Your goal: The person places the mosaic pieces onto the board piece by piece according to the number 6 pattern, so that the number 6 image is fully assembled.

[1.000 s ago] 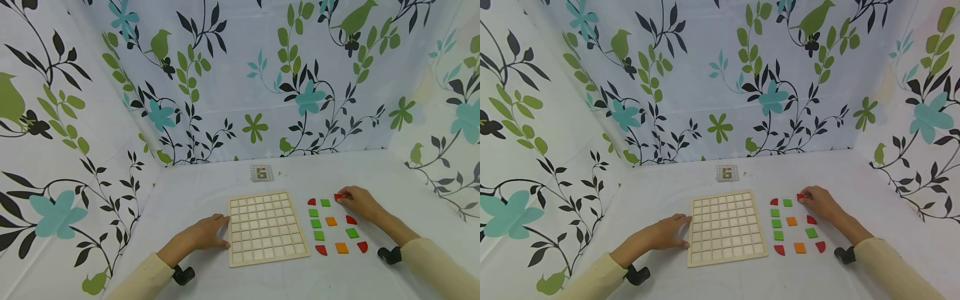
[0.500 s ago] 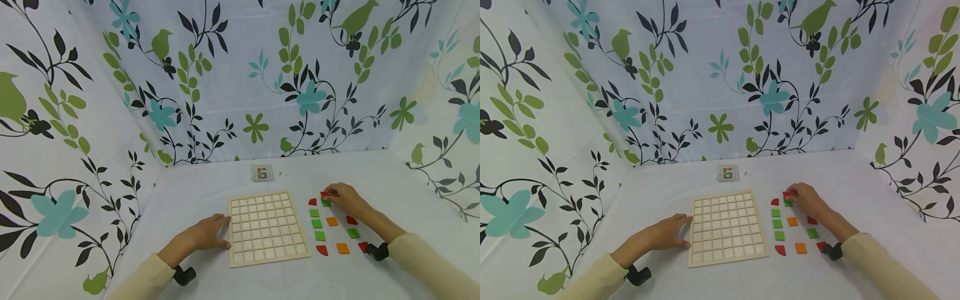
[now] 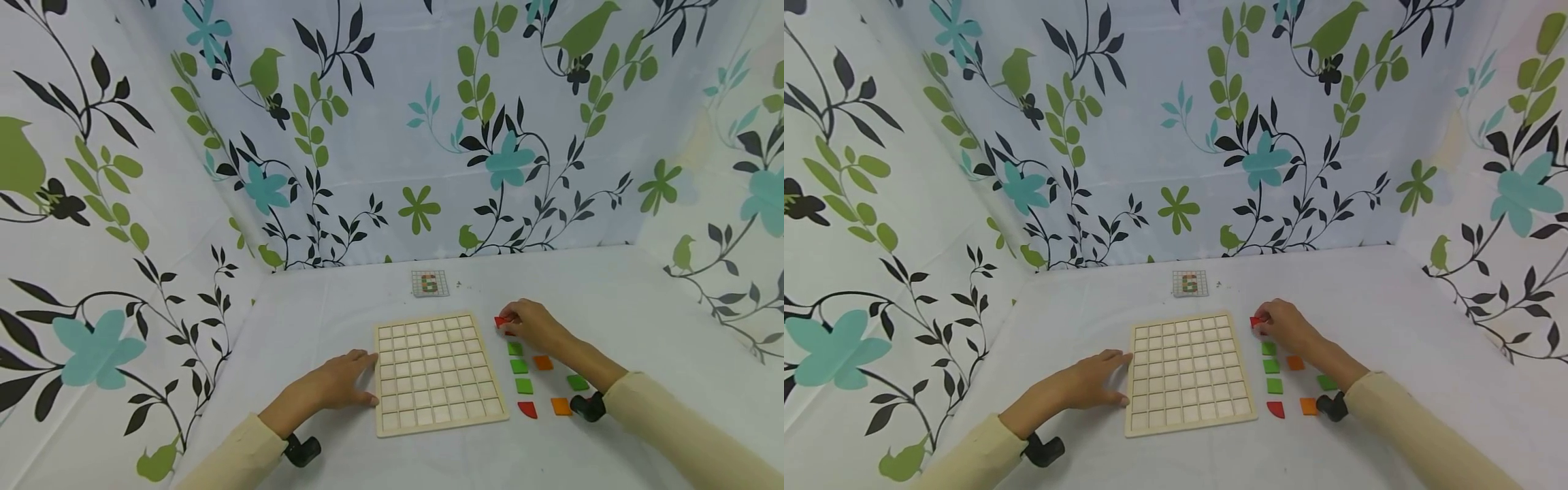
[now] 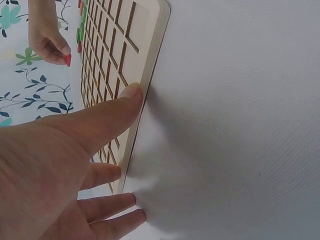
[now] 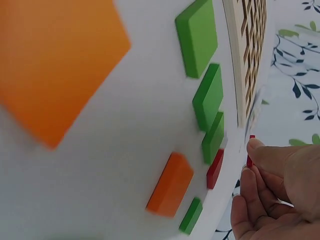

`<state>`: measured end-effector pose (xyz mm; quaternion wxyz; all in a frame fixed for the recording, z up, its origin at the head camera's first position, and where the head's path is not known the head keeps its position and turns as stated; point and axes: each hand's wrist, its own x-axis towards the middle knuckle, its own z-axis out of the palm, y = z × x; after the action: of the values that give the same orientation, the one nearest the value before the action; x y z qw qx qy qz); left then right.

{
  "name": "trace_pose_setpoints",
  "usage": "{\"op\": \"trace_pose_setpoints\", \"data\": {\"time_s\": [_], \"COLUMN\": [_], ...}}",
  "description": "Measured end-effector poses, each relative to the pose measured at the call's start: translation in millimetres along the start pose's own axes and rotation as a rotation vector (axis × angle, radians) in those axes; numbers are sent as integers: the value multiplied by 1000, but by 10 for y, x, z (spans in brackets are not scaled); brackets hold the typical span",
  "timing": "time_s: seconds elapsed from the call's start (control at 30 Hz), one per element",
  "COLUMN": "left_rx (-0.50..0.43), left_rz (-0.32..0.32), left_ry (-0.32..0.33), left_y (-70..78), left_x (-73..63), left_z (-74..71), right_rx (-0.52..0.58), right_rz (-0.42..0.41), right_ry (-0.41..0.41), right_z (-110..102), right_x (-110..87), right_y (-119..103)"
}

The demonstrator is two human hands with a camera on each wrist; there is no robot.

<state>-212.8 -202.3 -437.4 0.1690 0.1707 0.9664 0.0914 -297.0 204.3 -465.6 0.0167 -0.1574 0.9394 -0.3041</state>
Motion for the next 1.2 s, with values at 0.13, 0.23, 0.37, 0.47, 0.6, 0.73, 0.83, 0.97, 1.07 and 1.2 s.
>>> {"op": "trace_pose_setpoints", "data": {"time_s": [0.13,0.23,0.37,0.47,0.6,0.73,0.83,0.97,1.07,1.2], "left_rx": [-4,-10,-5,0,-4,-7,-10,-16,-12,-8], "left_rz": [3,5,8,9,7,8,10,7,2,-4], "left_ry": [-2,-3,0,1,0,3,5,9,11,10], "left_y": [3,10,19,23,18,5,-4,-13,-13,-7], "left_x": [2,2,-6,-13,-12,-3,4,16,21,17], "left_z": [-4,-8,-13,-23,-27,-12,2,17,18,11], "right_rx": [-9,-18,-12,-13,-11,10,15,12,8,8], "right_rz": [-16,-46,-96,-110,-109,-97,-98,-119,-147,-163], "right_ry": [-22,-23,-13,-15,-26,-43,-58,-56,-50,-56], "right_z": [57,93,136,171,228,284,317,374,421,475], "right_x": [25,43,73,101,141,163,173,192,210,225], "right_y": [-99,-153,-217,-273,-341,-435,-503,-561,-610,-673]}}
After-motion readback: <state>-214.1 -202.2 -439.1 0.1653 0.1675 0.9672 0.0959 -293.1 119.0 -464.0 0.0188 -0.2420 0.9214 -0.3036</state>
